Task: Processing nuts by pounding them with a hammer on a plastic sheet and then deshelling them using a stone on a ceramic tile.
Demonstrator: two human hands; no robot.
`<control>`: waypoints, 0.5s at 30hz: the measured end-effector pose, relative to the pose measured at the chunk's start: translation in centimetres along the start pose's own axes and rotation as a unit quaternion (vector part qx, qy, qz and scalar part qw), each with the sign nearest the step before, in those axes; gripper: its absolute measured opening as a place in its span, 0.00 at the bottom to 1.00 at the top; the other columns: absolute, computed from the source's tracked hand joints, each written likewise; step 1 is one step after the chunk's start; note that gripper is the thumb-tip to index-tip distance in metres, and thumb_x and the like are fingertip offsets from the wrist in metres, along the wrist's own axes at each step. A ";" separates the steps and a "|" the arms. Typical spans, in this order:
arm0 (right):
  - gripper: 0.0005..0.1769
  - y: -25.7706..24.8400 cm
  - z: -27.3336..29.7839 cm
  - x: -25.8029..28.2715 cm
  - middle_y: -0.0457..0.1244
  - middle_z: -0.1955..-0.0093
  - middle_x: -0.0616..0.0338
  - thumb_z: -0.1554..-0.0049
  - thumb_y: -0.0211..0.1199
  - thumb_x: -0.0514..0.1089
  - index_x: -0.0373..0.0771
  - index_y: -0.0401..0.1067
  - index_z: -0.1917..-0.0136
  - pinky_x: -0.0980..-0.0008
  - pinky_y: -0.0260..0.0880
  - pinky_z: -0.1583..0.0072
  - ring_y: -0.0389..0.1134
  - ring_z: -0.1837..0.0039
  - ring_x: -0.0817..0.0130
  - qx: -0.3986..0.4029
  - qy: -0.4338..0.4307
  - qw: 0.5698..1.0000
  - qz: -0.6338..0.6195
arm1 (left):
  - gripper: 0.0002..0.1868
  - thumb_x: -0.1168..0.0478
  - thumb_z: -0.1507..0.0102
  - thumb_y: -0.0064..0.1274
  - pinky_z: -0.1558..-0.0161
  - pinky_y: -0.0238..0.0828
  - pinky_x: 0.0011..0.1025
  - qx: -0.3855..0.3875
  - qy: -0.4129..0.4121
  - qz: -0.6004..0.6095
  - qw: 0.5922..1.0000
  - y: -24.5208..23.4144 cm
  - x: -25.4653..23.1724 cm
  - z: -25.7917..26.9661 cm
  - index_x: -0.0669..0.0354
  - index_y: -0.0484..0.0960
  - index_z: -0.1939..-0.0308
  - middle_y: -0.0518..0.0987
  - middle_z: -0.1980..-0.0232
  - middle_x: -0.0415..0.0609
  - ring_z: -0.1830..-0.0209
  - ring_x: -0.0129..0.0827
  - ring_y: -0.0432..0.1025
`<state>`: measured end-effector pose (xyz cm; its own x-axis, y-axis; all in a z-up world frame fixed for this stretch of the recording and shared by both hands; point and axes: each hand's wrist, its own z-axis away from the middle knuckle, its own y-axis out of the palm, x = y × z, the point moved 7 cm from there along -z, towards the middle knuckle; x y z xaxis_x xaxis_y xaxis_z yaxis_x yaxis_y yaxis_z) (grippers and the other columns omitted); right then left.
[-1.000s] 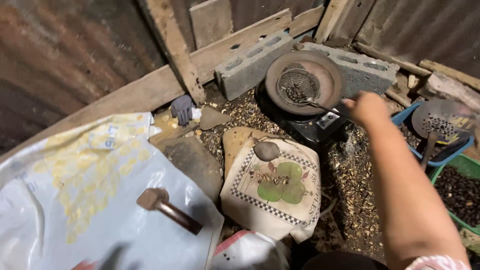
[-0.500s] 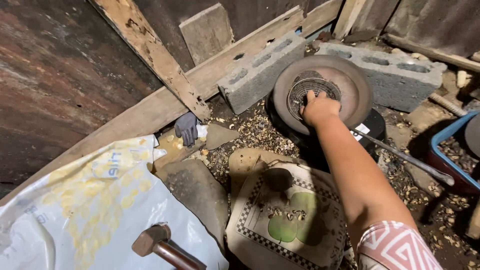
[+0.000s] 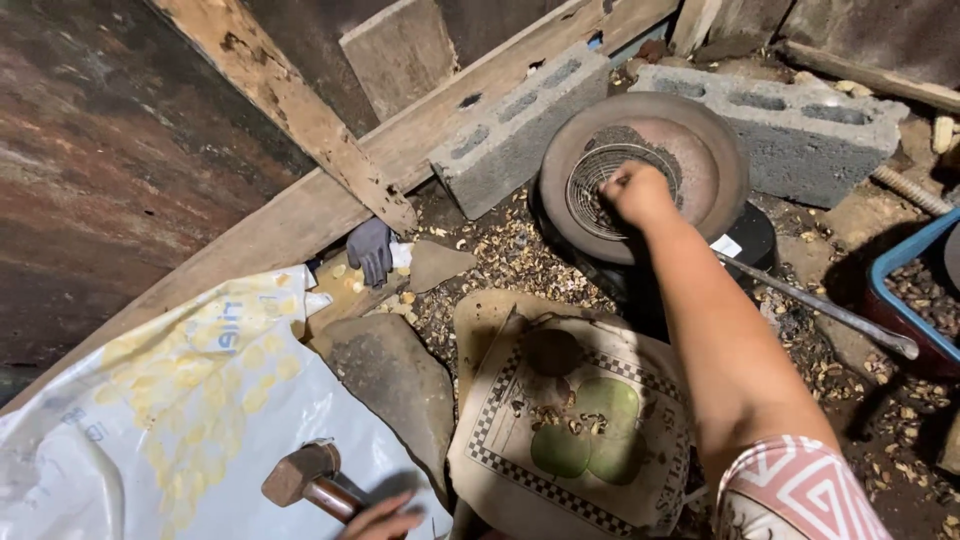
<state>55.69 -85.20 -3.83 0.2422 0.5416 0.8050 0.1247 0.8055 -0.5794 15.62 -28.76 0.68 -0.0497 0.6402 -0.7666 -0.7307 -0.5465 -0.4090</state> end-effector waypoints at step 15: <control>0.10 8.9 29.6 12.3 0.71 0.51 0.53 0.38 0.59 0.50 0.42 0.72 0.51 0.61 0.72 0.46 0.72 0.50 0.55 0.230 -0.245 0.942 0.002 | 0.11 0.59 0.30 0.38 0.65 0.63 0.34 -0.032 0.040 0.848 0.528 10.3 -9.4 -23.8 0.58 0.76 0.55 0.75 0.61 0.47 0.68 0.33 0.64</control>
<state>31.29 -64.21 4.69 -0.2456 0.5002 0.8303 -0.3326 0.7611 -0.5569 24.74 -53.23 -8.09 -0.5645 -0.8220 -0.0755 0.3423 -0.3163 0.8847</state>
